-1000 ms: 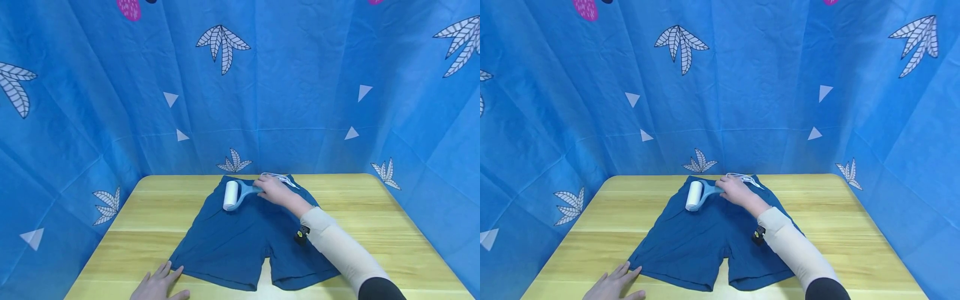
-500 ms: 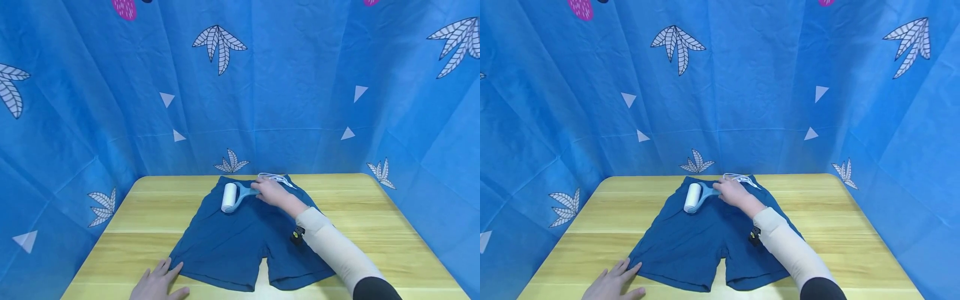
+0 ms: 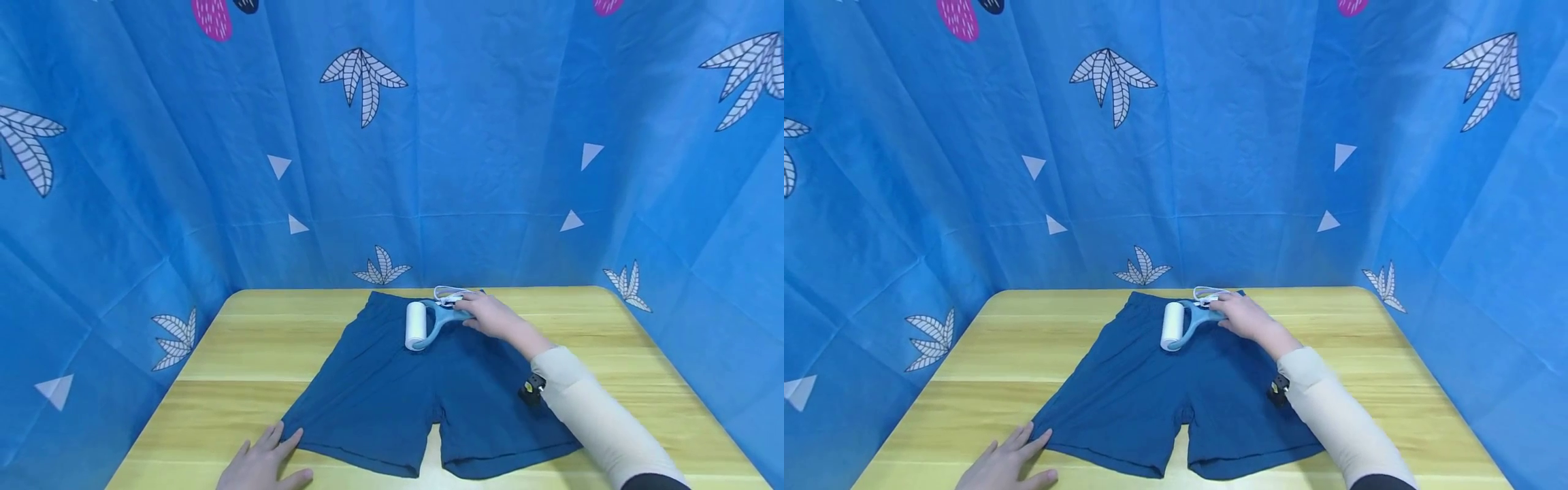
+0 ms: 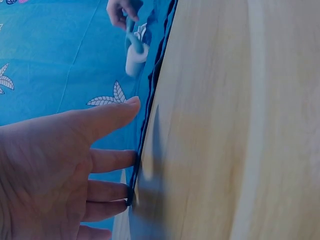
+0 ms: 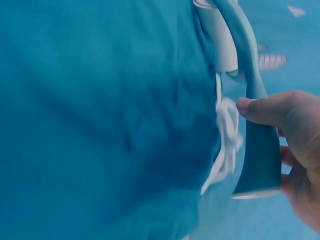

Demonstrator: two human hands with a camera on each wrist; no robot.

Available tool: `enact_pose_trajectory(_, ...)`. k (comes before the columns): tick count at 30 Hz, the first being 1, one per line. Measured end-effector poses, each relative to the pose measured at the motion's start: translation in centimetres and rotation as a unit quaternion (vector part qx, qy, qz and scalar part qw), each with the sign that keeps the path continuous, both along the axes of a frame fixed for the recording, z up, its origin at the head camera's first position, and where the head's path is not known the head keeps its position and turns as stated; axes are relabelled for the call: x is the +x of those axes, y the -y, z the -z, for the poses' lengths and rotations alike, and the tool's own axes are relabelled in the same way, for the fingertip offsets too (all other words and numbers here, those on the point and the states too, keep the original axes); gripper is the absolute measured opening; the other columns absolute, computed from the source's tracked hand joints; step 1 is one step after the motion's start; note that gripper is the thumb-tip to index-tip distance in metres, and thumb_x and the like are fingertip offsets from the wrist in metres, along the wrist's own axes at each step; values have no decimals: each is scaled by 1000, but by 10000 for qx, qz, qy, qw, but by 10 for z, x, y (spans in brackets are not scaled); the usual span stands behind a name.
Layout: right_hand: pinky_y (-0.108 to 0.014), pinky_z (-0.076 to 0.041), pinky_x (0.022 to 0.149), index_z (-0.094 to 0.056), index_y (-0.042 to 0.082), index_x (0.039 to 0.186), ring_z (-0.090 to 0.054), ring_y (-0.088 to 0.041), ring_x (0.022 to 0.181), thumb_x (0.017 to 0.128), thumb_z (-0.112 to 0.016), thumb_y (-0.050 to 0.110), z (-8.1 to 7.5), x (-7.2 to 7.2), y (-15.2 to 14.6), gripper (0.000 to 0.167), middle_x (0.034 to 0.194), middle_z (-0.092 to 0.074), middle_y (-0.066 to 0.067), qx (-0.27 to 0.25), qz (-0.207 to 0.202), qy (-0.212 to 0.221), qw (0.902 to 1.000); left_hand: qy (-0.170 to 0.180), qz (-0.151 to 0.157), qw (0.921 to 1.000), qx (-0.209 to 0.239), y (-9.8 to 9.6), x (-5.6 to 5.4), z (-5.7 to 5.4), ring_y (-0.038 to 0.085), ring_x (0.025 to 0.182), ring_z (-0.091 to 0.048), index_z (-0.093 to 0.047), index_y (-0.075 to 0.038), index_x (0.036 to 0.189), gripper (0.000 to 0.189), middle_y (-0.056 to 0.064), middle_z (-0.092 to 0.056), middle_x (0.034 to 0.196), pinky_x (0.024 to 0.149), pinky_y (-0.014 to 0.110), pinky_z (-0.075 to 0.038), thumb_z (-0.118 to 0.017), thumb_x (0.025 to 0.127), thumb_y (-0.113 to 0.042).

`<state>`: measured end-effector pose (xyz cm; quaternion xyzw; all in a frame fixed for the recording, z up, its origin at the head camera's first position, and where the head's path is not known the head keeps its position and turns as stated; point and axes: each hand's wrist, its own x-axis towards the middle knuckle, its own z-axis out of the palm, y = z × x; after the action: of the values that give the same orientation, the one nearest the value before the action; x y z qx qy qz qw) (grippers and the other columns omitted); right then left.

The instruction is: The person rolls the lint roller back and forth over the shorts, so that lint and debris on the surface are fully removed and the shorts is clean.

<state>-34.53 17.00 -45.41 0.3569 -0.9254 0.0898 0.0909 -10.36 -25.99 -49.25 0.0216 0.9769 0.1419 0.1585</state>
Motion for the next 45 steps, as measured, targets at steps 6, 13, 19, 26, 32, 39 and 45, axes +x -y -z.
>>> enact_pose_trajectory(6, -37, -51, 71, -69, 10, 104, -58, -18, 82, 83, -75, 6, -1, 6, -50, 23, 95, -65, -4, -41, 163, 2, 9999, 53, -21, 10000, 36, 1, 0, 2, 45, 139, -37, -52, -16, 141, 85, 25, -45, 147, 108, 72, -26, -56, 79, -74)
enact_pose_trajectory(13, -44, -53, 74, -69, 8, 100, -62, -25, 84, 80, -75, 0, -10, 17, -110, 23, 92, -65, -6, 6, 404, -217, 9989, 31, -45, 10000, 24, 1, 1, 2, 46, 139, -39, -53, -15, 141, 85, 25, -46, 147, 108, 73, -26, -55, 79, -74)
enact_pose_trajectory(19, -44, -53, 70, -68, 7, 97, -61, -27, 81, 77, -77, -1, -18, 24, -151, 23, 90, -64, -7, 184, 622, -523, 9965, -37, -15, 10000, 30, 3, 0, -2, 46, 138, -40, -53, -16, 141, 83, 25, -46, 146, 107, 72, -27, -56, 80, -72)
enact_pose_trajectory(26, -43, -50, 64, -68, 7, 93, -59, -25, 74, 70, -81, -1, -17, 30, -178, 28, 84, -64, -6, 30, 563, -1040, 9930, -8, 14, 9999, 130, 4, -1, -4, 46, 140, -36, -52, -16, 142, 82, 27, -43, 148, 108, 73, -24, -57, 81, -71)
enact_pose_trajectory(32, -42, -48, 63, -69, 5, 95, -59, -28, 77, 69, -82, 0, -26, 39, -178, 30, 88, -66, -8, -414, 552, -1322, 9888, -61, 41, 10000, 55, 1, -1, -3, 45, 140, -37, -53, -15, 141, 83, 26, -45, 147, 109, 72, -25, -58, 80, -71)
enact_pose_trajectory(39, -38, -43, 62, -70, 7, 99, -56, -23, 78, 68, -82, -2, -46, 48, -155, 34, 89, -66, -5, -674, 462, -1736, 9814, -61, 51, 10000, 52, 1, 1, -1, 46, 138, -39, -53, -13, 140, 83, 26, -45, 147, 107, 73, -27, -57, 80, -71)
enact_pose_trajectory(45, -33, -37, 65, -69, 10, 104, -53, -21, 81, 71, -81, 0, -53, 54, -120, 36, 95, -66, -4, -711, 222, -1678, 9830, -47, 45, 9999, 90, 1, 0, 1, 46, 138, -40, -53, -14, 141, 84, 26, -45, 147, 107, 73, -27, -56, 80, -73)
